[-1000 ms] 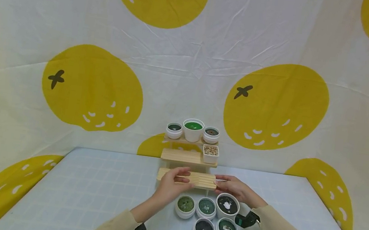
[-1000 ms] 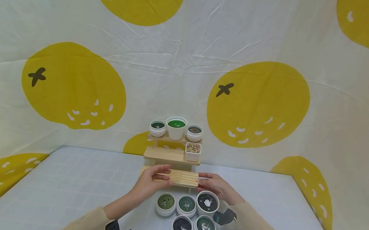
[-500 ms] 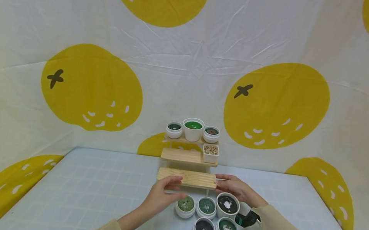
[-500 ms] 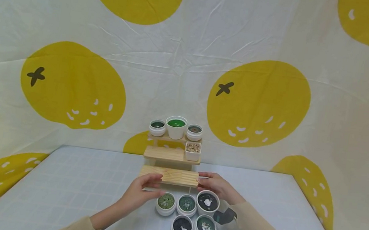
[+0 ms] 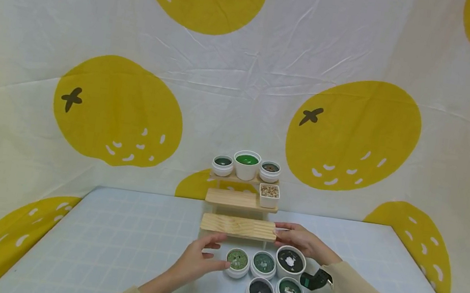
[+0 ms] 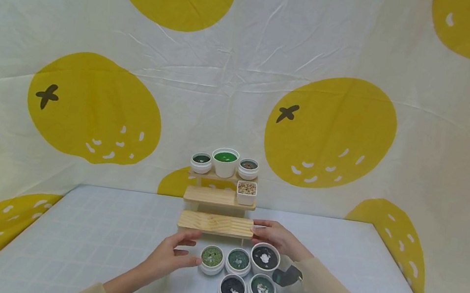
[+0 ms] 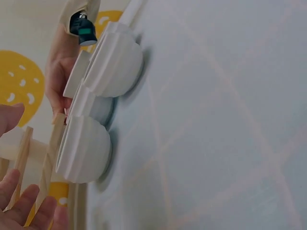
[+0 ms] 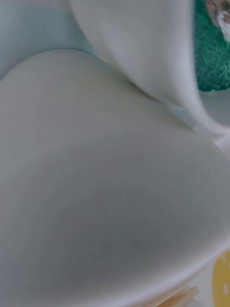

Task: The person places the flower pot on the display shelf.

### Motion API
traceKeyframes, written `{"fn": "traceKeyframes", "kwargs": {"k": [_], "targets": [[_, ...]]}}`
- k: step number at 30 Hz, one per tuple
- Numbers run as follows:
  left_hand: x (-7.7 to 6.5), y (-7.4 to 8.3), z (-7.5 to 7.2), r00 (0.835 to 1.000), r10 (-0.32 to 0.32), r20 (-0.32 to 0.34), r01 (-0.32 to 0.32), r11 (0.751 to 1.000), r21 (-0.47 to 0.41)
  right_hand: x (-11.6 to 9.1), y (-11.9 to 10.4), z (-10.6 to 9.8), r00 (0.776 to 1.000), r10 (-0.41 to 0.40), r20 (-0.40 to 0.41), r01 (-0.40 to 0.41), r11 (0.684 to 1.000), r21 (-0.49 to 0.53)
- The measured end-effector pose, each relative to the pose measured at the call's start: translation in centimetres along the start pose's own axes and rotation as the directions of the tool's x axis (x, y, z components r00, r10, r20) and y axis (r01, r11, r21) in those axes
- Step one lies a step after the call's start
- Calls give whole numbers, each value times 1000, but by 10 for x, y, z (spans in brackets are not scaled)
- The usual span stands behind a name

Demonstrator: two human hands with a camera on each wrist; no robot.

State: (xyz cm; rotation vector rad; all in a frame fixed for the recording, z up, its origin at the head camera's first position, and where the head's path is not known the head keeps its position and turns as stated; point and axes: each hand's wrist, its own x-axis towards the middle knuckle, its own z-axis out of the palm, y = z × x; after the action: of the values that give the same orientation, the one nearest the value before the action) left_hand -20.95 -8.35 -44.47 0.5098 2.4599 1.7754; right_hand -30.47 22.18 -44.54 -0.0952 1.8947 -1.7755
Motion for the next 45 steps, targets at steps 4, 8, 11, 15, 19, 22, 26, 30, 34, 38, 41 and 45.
{"fn": "traceKeyframes", "kwargs": {"k": [4,8,11,15,19,22,26,30,34,38,41,45], "targets": [[-4,-6,1,999,10,32,-10,1000,-9,-1,0,-1,1000,-10,19,10,1000,4],[-8,-11,4,999,10,44,-10,1000,-14,-3,0,-2,999,-18,35,19,1000,-8],[-10,-16,7,998,4,56,-3,1000,-19,-4,-1,-2,999,-18,40,18,1000,-11],[-11,-21,11,998,-5,63,8,999,-35,-4,-1,-1,999,-16,47,16,1000,-2],[-11,-23,15,998,-8,66,11,998,-57,-3,-2,-1,999,-18,42,18,1000,3],[-10,-23,19,998,2,69,3,997,-75,-3,-2,0,999,-10,31,10,1000,4],[-7,-24,24,998,23,64,-17,995,-97,-3,-1,0,1000,-1,31,0,1000,12],[-3,-26,28,997,41,60,-33,992,-123,-3,-1,-1,999,-7,36,7,1000,3],[1,-28,32,996,58,64,-49,990,-133,-2,-1,-1,1000,0,21,0,1000,-3],[4,-28,34,997,52,55,-46,994,-103,-2,-1,-1,1000,9,14,-9,1000,-6],[4,-28,35,997,57,57,-52,995,-85,-2,-1,-2,1000,11,19,-10,1000,-7],[5,-29,36,996,62,64,-57,996,-75,-2,-1,-2,1000,2,26,-2,1000,-4]]}}
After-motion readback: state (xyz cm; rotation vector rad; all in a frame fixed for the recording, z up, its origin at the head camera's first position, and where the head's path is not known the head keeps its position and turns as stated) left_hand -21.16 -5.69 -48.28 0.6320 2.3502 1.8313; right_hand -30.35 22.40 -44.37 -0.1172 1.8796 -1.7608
